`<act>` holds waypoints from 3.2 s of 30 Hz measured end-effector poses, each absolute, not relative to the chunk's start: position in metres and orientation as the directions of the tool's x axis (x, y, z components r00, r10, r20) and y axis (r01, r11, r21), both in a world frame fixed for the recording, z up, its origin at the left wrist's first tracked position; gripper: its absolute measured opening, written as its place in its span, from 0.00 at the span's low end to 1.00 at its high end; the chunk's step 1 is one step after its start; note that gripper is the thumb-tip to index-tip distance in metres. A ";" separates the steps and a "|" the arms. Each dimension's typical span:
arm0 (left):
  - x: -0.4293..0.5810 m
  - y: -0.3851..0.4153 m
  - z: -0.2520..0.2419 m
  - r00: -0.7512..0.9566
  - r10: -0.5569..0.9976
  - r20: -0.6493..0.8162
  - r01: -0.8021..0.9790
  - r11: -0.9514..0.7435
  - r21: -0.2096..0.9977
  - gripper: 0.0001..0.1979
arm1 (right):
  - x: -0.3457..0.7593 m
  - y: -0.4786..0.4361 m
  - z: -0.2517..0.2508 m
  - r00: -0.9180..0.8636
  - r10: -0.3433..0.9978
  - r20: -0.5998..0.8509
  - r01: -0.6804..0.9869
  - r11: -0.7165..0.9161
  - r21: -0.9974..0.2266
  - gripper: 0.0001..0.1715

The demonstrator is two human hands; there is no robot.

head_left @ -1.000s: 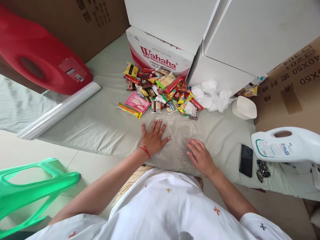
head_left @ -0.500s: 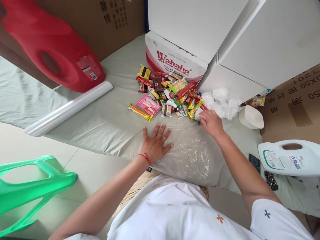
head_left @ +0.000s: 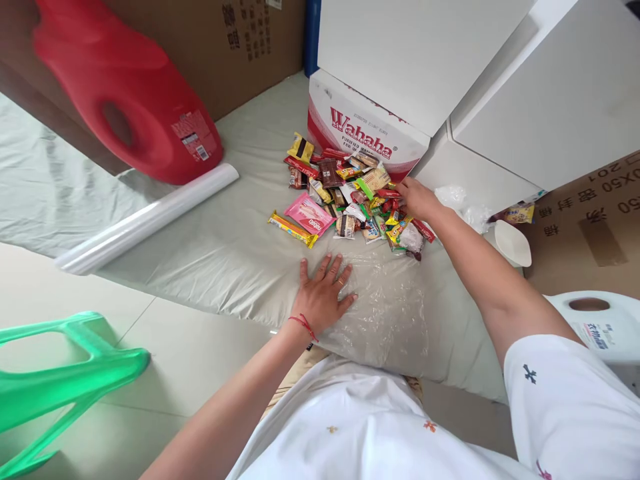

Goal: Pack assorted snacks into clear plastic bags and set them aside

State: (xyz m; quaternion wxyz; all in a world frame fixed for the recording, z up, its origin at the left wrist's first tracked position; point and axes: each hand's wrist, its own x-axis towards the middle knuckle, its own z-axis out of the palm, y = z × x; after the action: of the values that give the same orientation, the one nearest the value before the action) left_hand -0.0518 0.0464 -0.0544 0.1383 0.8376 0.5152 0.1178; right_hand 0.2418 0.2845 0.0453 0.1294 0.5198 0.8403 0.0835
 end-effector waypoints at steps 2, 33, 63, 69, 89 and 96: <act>-0.052 0.046 -0.055 0.440 0.895 0.071 0.832 -0.436 0.343 0.33 | 0.247 0.282 0.044 -0.435 0.894 -0.110 0.852 0.448 0.272 0.31; -0.053 0.047 -0.053 0.445 0.891 0.092 0.812 -0.445 0.378 0.28 | 0.192 0.041 0.030 -0.404 0.797 -0.449 0.914 0.332 -0.234 0.30; -0.055 0.045 -0.054 0.506 0.860 0.066 0.809 -0.499 0.311 0.29 | 0.202 -0.001 0.044 -0.428 0.780 -0.456 0.902 0.396 -0.170 0.16; -0.055 0.045 -0.054 0.500 0.862 0.077 0.809 -0.498 0.312 0.27 | 0.180 0.022 0.034 -0.388 0.834 -0.393 0.916 0.397 -0.061 0.22; -0.054 0.045 -0.053 0.498 0.864 0.072 0.800 -0.490 0.348 0.31 | 0.182 0.017 0.035 -0.258 0.852 -0.457 0.933 0.342 0.111 0.21; -0.055 0.044 -0.054 0.504 0.860 0.084 0.795 -0.499 0.346 0.31 | 0.172 -0.001 0.041 -0.324 0.821 -0.471 0.928 0.371 0.009 0.20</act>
State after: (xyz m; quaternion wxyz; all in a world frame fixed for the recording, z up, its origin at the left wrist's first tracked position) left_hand -0.0548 0.0444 -0.0536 0.1323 0.8570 0.4826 0.1233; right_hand 0.1721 -0.0015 0.0409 0.2034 0.5448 0.8027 -0.1324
